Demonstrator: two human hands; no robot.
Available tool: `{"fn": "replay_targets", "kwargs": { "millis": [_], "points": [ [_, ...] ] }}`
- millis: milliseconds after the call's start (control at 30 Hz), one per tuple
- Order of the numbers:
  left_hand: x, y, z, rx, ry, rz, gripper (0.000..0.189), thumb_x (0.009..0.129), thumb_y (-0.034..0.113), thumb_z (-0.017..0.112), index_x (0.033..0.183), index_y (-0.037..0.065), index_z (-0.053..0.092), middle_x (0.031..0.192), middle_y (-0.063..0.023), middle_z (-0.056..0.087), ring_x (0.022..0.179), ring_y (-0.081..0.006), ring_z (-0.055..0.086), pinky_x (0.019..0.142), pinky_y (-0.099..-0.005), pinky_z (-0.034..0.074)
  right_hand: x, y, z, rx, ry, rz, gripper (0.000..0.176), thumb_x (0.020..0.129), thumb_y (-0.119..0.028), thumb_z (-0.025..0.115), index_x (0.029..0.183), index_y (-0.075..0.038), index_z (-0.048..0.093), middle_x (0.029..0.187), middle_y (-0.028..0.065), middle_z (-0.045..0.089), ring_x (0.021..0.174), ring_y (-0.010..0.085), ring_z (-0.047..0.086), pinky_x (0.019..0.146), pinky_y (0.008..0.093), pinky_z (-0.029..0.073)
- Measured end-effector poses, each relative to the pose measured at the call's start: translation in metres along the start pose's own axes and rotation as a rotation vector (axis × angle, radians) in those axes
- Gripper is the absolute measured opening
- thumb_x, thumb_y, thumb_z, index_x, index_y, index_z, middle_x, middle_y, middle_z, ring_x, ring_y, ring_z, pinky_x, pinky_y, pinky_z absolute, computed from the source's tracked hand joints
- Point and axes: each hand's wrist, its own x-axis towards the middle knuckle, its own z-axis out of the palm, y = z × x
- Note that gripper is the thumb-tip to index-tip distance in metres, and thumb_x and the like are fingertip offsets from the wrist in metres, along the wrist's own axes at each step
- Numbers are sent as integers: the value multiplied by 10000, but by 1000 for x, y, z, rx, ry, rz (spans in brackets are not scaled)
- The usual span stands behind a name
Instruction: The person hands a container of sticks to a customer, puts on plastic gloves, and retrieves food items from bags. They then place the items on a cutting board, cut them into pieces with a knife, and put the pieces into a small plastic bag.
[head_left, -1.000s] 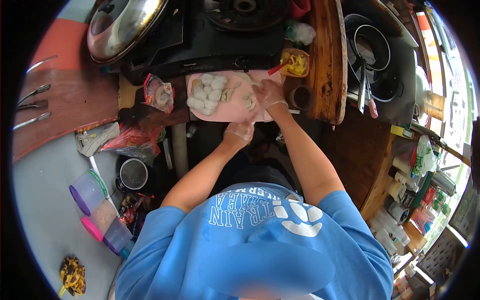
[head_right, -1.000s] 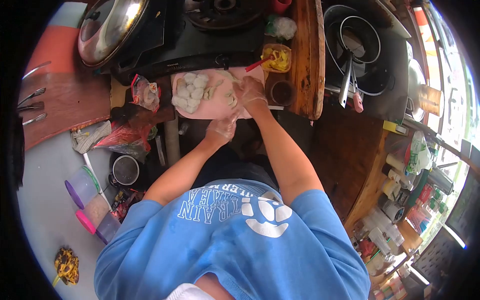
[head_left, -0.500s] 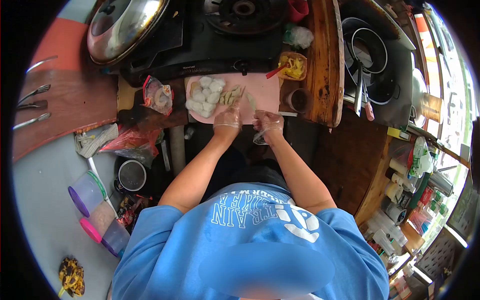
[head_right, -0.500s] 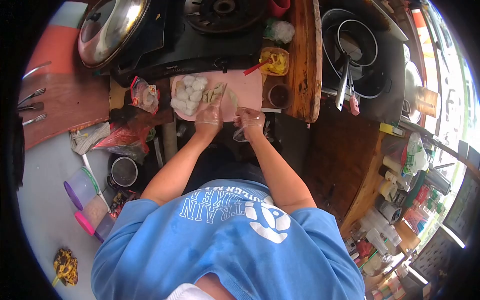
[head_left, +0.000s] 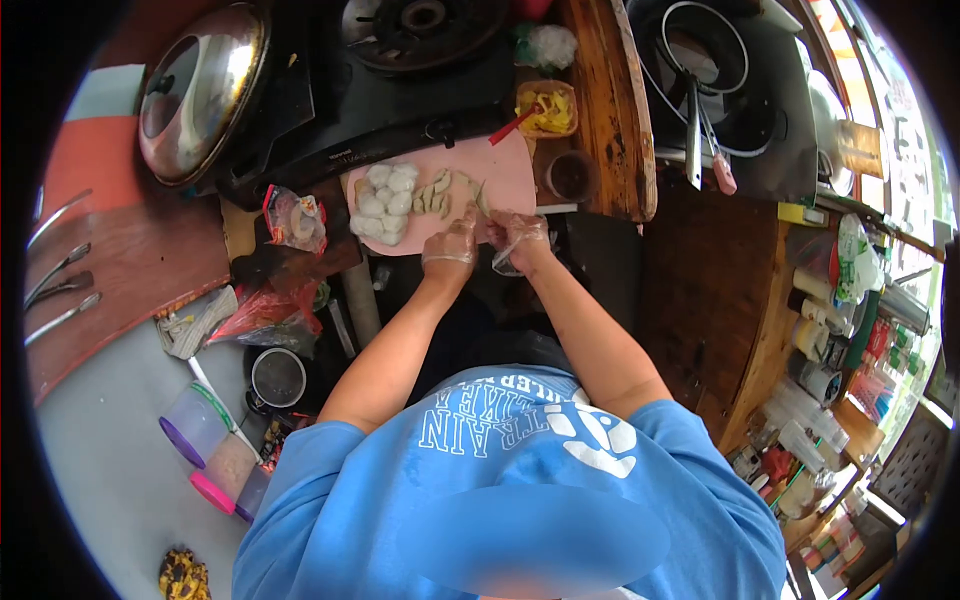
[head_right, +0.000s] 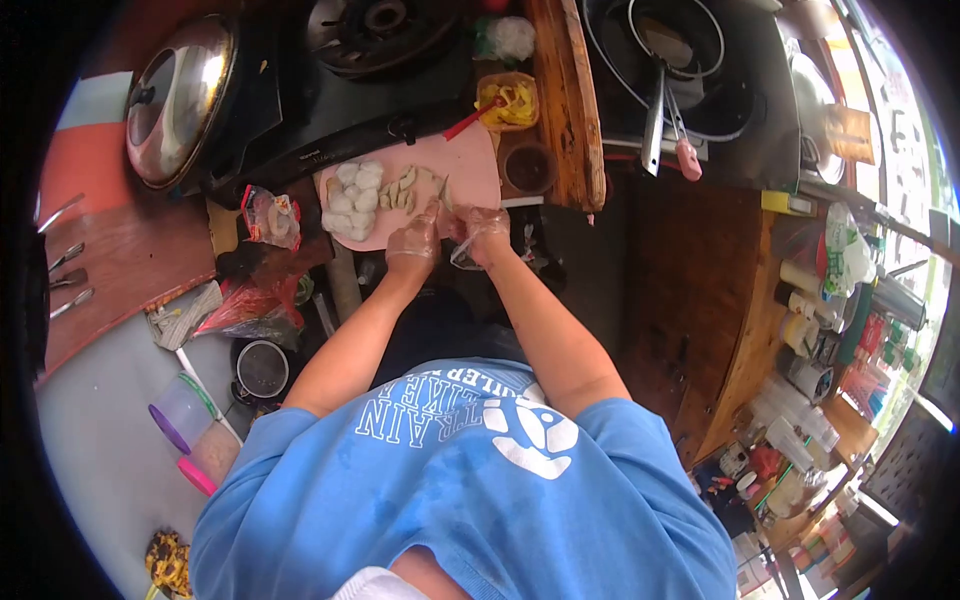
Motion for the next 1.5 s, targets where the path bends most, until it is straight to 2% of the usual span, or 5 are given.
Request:
{"fn": "replay_targets", "kwargs": {
  "millis": [733,800,967,1200,1500],
  "points": [
    [-8,-5,-3,-126,87,23,509,879,103,560,1386,138,528,988,-180,713,828,-393,699,686,-522,556,-2,-9,2,-474,92,-266,186,895,-177,698,897,9,685,763,115,694,600,231,643,586,375,545],
    [-31,-26,-17,-245,291,35,484,871,101,584,1353,131,562,987,-181,713,822,-390,700,676,-519,558,20,1,0,-1141,219,-984,232,864,-248,700,938,-29,706,883,161,713,832,294,691,774,453,551],
    [-85,-123,-85,-22,680,-90,482,830,71,618,1303,164,617,916,-109,667,711,-346,673,602,-469,556,-10,-9,66,-1597,9,-1026,927,702,-517,768,1464,-109,433,1522,197,389,1435,348,331,1177,448,259],
    [-101,-266,-115,230,673,-575,350,861,124,592,1207,115,650,1089,-149,644,905,-389,662,759,-497,552,3,4,115,-1690,-31,-1194,898,631,-503,797,1390,-122,505,1486,153,417,1385,349,367,1145,517,270],
    [-64,-296,-102,161,742,-372,163,892,178,639,890,44,732,999,-144,703,829,-359,689,737,-449,560,22,17,122,-1582,75,-1500,515,679,-320,750,1152,-141,653,1216,55,606,1202,308,530,1024,510,382]
  ]
}}
